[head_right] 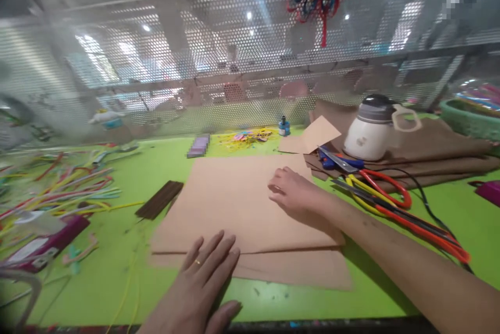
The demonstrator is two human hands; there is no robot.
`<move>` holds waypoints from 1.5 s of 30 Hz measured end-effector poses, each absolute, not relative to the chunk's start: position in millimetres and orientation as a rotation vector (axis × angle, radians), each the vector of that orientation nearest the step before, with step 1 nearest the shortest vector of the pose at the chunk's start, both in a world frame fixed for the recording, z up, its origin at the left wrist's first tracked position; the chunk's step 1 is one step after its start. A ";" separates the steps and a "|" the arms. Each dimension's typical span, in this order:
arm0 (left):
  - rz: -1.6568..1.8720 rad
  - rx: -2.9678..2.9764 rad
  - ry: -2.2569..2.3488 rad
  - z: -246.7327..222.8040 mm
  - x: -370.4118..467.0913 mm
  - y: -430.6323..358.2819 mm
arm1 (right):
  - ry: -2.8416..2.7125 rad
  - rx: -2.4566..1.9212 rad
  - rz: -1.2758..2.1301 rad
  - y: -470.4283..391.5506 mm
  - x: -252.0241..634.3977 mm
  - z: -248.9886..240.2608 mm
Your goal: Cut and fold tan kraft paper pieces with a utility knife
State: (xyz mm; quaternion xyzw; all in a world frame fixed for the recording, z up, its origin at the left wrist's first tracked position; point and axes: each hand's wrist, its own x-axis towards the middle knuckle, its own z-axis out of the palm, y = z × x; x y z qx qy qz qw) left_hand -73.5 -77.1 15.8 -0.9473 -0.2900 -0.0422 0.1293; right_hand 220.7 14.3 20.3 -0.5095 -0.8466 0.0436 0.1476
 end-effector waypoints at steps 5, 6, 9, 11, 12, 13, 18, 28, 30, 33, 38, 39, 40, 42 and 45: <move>-0.080 -2.887 -0.919 15.0 -72.6 -76.5 | -2.410 -1.469 0.088 12.3 217.3 11.8; -0.082 -2.904 -0.922 14.3 -72.7 -75.7 | -2.398 -1.474 0.067 6.1 212.6 11.8; -0.090 -2.908 -0.926 13.3 -73.5 -74.6 | -2.404 -1.412 -0.008 -24.5 192.2 13.4; -0.085 -2.885 -0.913 13.6 -74.1 -75.7 | -2.445 -1.310 -0.032 -47.9 177.9 12.4; -0.082 -2.867 -0.903 13.8 -74.4 -76.5 | -2.476 -1.287 -0.010 -57.9 172.0 10.8; -0.081 -2.846 -0.891 13.8 -74.5 -77.2 | -2.495 -1.249 -0.014 -66.1 167.5 8.5; -0.123 -2.704 -0.787 8.4 -75.5 -74.1 | -2.527 -1.263 0.018 -80.7 162.1 0.3; -0.259 -2.574 -0.649 7.8 -79.4 -66.4 | -2.366 -1.354 0.094 -46.4 180.2 31.8; -0.258 -2.575 -0.669 10.7 -78.7 -68.6 | -2.357 -1.461 0.153 -19.8 188.4 36.2; -0.239 -2.601 -0.712 12.4 -77.6 -71.4 | -2.387 -1.496 0.262 17.9 196.1 37.6; -0.244 -2.687 -0.784 12.2 -76.5 -74.2 | -2.449 -1.517 0.450 47.2 199.8 35.3; -0.241 -2.696 -0.792 12.0 -76.6 -74.5 | -2.462 -1.513 0.471 49.2 200.1 35.5; -0.233 -2.701 -0.800 11.7 -76.8 -74.6 | -2.473 -1.503 0.476 50.4 200.1 35.9; -0.219 -2.705 -0.799 10.6 -77.8 -74.5 | -2.488 -1.464 0.449 50.9 199.5 36.8; -0.220 -2.718 -0.773 9.0 -79.1 -74.5 | -2.491 -1.387 0.389 47.7 197.6 36.7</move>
